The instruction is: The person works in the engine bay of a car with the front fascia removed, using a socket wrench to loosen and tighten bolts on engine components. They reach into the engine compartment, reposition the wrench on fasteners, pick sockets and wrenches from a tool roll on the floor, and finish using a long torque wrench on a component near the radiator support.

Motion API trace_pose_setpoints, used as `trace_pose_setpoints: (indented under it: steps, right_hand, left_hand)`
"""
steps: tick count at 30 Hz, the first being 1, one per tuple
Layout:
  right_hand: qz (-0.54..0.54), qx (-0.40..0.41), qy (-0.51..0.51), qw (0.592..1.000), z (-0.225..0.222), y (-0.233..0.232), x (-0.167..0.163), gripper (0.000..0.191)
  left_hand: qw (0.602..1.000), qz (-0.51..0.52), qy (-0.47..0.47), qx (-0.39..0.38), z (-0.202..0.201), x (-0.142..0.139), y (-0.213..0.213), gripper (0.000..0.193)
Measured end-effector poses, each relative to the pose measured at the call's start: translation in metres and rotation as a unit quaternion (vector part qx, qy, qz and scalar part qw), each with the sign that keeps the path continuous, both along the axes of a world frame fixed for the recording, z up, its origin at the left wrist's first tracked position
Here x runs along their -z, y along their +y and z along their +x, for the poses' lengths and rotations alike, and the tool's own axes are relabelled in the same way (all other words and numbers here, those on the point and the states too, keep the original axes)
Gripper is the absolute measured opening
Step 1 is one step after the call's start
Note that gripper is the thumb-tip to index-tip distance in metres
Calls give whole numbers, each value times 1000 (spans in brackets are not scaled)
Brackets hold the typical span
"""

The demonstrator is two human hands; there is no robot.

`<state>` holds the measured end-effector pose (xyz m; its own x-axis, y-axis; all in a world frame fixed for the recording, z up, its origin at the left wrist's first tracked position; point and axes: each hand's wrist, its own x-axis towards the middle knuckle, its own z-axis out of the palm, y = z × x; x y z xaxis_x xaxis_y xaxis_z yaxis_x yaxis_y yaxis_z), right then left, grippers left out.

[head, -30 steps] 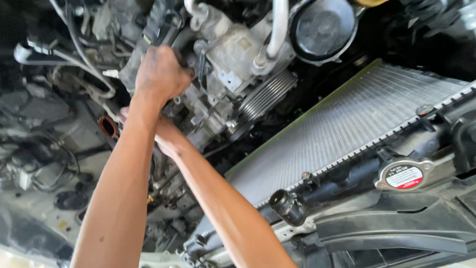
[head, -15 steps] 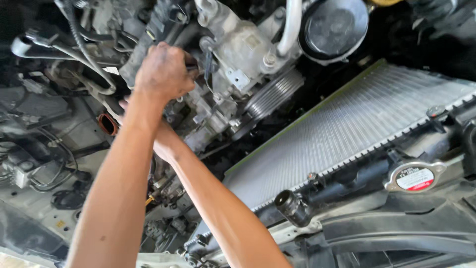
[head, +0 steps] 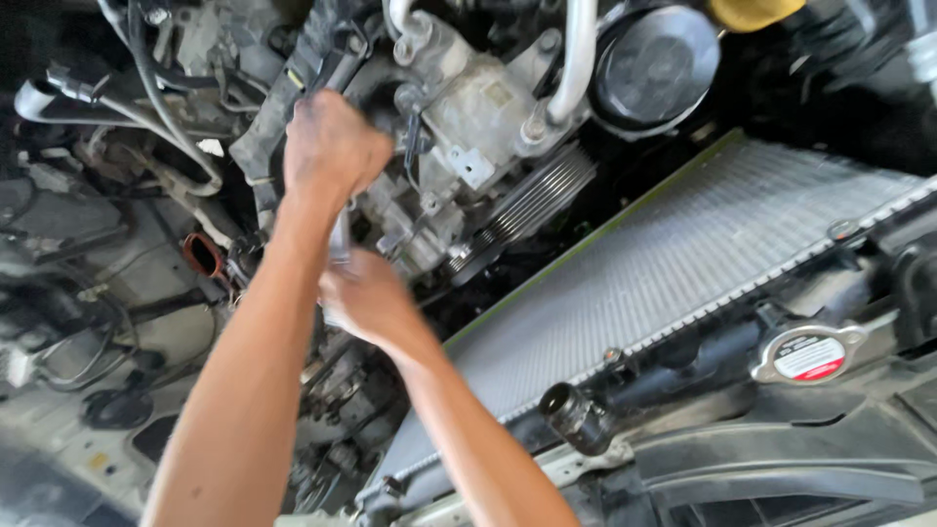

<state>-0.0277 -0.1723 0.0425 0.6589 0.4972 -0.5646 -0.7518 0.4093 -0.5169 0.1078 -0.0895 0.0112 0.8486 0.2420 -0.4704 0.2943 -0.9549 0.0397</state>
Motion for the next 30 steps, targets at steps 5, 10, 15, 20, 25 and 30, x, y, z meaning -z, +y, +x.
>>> trace_pose_setpoints:
  steps: [5,10,15,20,25,30]
  right_hand:
    - [182,95,9,979,45,54,7,33]
    - [85,21,-8,996,32,-8,-20,38]
    - [-247,-105,-109,957,0,-93,-38,48]
    - [-176,-103,-215,955,8,-5,-10,31]
    - [-24,7,-82,996,43,33,-11,48]
    - [-371,-151,-169,901,12,-68,-44,33]
  left_hand:
    - [955,4,60,292,4,-19,3,27]
    - [981,-41,7,191,3,-20,-5,27]
    - [986,-34,20,-159,5,-10,-18,32]
    - [996,22,13,88,6,-22,-19,26]
    - [954,30,94,283,6,-27,-10,41]
    - [999,16,13,-50,6,-5,-8,33]
